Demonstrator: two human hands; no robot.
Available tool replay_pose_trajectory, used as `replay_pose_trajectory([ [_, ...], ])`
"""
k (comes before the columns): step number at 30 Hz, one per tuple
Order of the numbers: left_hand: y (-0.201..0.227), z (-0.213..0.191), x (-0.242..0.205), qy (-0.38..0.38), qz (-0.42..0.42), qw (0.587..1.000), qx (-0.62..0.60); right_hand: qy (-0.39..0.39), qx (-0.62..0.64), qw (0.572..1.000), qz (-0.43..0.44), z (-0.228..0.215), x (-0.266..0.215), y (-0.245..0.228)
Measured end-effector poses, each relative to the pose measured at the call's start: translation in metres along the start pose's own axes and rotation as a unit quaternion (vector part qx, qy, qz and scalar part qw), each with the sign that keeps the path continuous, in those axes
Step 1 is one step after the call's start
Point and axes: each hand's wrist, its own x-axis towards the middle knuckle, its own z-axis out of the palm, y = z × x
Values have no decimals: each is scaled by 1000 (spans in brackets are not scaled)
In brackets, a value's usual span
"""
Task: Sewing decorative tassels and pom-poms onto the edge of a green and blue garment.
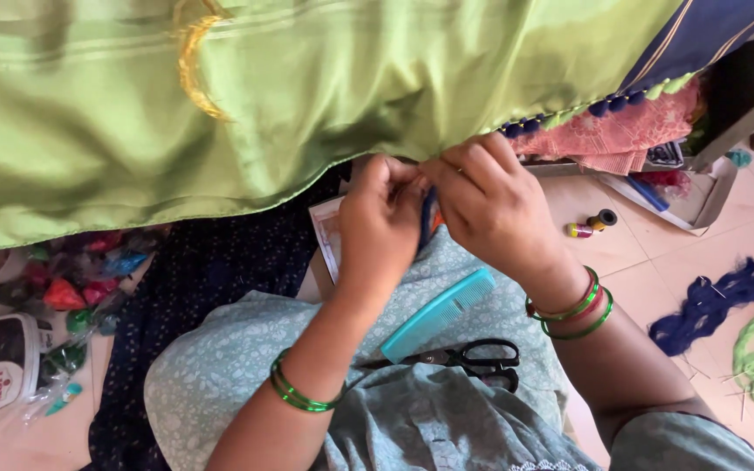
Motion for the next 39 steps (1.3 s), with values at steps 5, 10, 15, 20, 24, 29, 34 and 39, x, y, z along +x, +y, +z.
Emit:
replay_pose_trajectory([
  [5, 12, 0, -2, 17, 144, 987, 76, -1, 82, 994, 78, 3, -3, 10],
  [10, -9, -5, 2, -73, -41, 981, -177, 25, 230, 961, 155, 5, -13, 18],
  [15, 2, -17, 1, -39, 215, 969, 117, 71, 197, 968, 139, 6, -2, 19],
  [20, 6, -8, 2, -50, 182, 979, 76, 134, 168, 961, 176, 8, 0, 14],
  [24, -3, -8, 3, -46, 141, 989, 26, 77, 284, 899, 325, 25, -34, 29],
  [29, -7, -4, 1, -47, 182, 981, 54, -4, 468, 789, 398, 23, -36, 28],
  [34, -3, -6, 0, -68, 54, 995, 56, 11, 371, 862, 344, 17, -22, 27],
  [39, -26, -9, -6, 38, 68, 985, 155, 31, 209, 941, 265, 13, -14, 23],
])
